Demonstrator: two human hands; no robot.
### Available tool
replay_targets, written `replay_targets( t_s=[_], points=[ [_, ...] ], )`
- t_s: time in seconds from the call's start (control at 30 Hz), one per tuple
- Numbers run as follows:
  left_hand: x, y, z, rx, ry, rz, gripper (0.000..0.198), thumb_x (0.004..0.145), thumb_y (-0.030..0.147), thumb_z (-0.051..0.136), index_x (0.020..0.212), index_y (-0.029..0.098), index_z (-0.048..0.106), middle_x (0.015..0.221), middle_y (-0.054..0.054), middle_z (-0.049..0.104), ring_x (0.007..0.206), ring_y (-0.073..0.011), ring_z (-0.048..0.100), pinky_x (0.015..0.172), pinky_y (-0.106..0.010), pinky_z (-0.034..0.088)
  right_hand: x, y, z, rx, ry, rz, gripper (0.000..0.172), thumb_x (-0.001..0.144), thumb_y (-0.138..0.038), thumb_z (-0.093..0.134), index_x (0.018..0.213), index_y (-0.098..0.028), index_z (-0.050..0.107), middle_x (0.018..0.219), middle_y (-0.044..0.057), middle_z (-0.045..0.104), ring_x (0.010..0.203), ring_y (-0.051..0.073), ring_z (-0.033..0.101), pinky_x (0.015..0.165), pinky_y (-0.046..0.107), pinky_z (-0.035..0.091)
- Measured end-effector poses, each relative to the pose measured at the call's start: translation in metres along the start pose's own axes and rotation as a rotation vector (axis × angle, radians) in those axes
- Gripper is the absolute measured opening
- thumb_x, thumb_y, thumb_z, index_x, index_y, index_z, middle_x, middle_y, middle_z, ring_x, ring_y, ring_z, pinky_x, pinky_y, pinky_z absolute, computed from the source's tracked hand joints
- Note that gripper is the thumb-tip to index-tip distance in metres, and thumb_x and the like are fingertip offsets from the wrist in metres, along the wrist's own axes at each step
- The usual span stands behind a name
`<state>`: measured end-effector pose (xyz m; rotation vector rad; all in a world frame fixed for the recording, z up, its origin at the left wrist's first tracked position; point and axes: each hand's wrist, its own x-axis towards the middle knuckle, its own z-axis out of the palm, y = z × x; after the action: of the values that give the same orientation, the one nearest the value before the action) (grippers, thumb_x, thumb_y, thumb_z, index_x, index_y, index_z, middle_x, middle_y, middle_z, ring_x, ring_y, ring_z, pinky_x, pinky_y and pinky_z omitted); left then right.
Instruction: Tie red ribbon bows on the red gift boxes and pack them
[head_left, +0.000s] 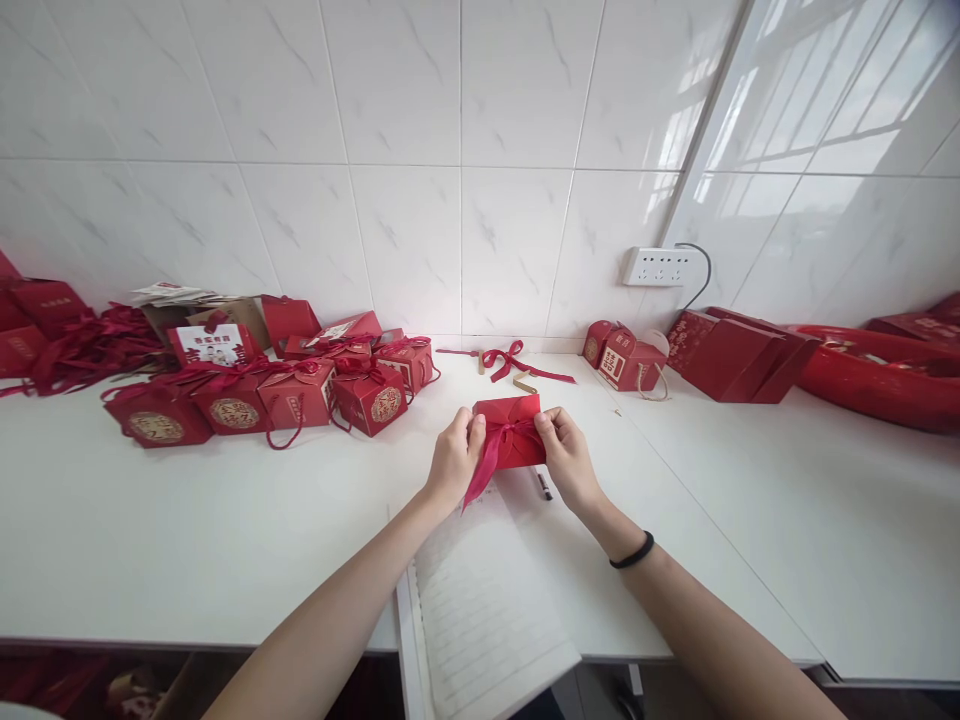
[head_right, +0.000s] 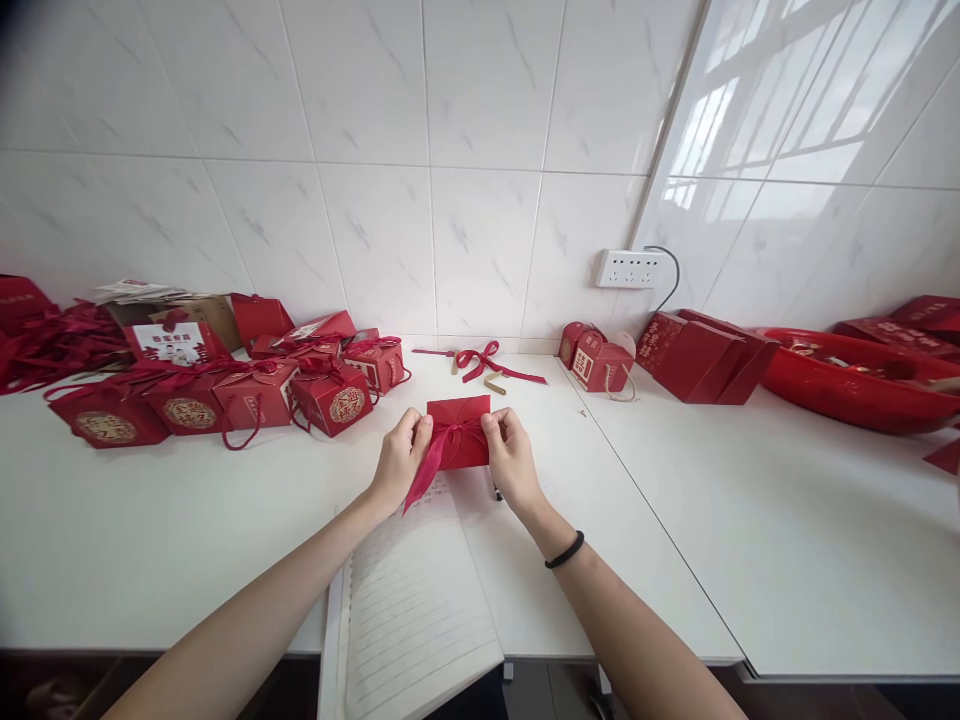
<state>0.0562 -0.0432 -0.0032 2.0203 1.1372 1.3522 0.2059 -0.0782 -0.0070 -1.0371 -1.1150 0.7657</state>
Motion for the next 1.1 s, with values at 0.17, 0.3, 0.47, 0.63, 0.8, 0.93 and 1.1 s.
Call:
replay_targets(
  t_s=[0.17, 0.3, 0.47, 0.63, 0.8, 0.93, 1.1],
  points=[
    [0.002, 0.001, 0.005, -0.043, 0.001, -0.049, 0.029, 0.089, 0.035, 0.032, 0.063, 0.022, 0.025, 0.053, 0.007, 0.030, 0.048, -0.0095, 0.031, 0.050, -0.023, 0.027, 0.000, 0.001, 0.002, 0.135, 0.052, 0.106, 0.053, 0.066, -0.069, 0.063, 0.068, -0.020, 0.043, 0.067, -0.002, 0.048, 0.060, 0.013, 0.045, 0.054, 0.024, 0.039],
    [0.002, 0.000, 0.004, -0.065, -0.002, -0.065, 0.031, 0.089, 0.037, 0.034, 0.063, 0.022, 0.025, 0.053, 0.007, 0.028, 0.049, -0.0094, 0.030, 0.050, -0.023, 0.027, 0.002, -0.002, -0.001, 0.169, 0.025, 0.157, 0.053, 0.063, -0.066, 0.068, 0.065, -0.019, 0.042, 0.059, -0.005, 0.041, 0.050, 0.008, 0.035, 0.044, 0.021, 0.030],
    [0.002, -0.005, -0.002, -0.108, -0.033, -0.070, 0.035, 0.087, 0.042, 0.039, 0.062, 0.021, 0.026, 0.054, 0.007, 0.026, 0.050, -0.0094, 0.027, 0.050, -0.022, 0.026, 0.005, -0.002, -0.005, 0.163, 0.015, 0.254, 0.050, 0.065, -0.063, 0.068, 0.069, -0.019, 0.044, 0.056, -0.006, 0.041, 0.043, 0.006, 0.033, 0.037, 0.019, 0.025],
    [0.003, -0.006, -0.003, -0.149, -0.034, -0.083, 0.036, 0.087, 0.043, 0.041, 0.062, 0.021, 0.027, 0.054, 0.006, 0.028, 0.051, -0.0095, 0.029, 0.052, -0.022, 0.028, 0.002, -0.006, -0.004, 0.031, -0.007, 0.222, 0.048, 0.073, -0.063, 0.057, 0.096, -0.022, 0.045, 0.086, 0.002, 0.055, 0.055, 0.012, 0.049, 0.034, 0.019, 0.035],
    [0.004, -0.006, -0.003, -0.156, -0.055, -0.075, 0.034, 0.087, 0.044, 0.042, 0.064, 0.021, 0.032, 0.056, 0.006, 0.032, 0.052, -0.0098, 0.033, 0.053, -0.023, 0.030, -0.002, -0.011, -0.007, -0.218, -0.154, 0.069, 0.065, 0.078, -0.043, 0.054, 0.135, -0.030, 0.027, 0.132, 0.010, 0.039, 0.066, 0.015, 0.054, 0.034, 0.023, 0.040],
    [0.005, -0.006, -0.006, -0.162, -0.043, -0.067, 0.034, 0.087, 0.045, 0.042, 0.064, 0.020, 0.034, 0.057, 0.006, 0.034, 0.053, -0.0100, 0.035, 0.055, -0.023, 0.031, -0.001, -0.008, -0.013, -0.340, -0.265, -0.078, 0.073, 0.080, -0.040, 0.054, 0.143, -0.029, 0.016, 0.142, 0.011, 0.027, 0.089, 0.020, 0.056, 0.071, 0.037, 0.054],
    [0.006, -0.007, -0.006, -0.199, -0.021, -0.079, 0.036, 0.087, 0.047, 0.041, 0.064, 0.020, 0.034, 0.058, 0.005, 0.035, 0.054, -0.0102, 0.037, 0.056, -0.024, 0.034, 0.004, 0.003, -0.018, -0.513, -0.382, -0.339, 0.109, 0.066, -0.049, 0.073, 0.146, -0.025, 0.003, 0.144, 0.014, 0.019, 0.126, 0.034, 0.030, 0.097, 0.050, 0.040]
  ],
)
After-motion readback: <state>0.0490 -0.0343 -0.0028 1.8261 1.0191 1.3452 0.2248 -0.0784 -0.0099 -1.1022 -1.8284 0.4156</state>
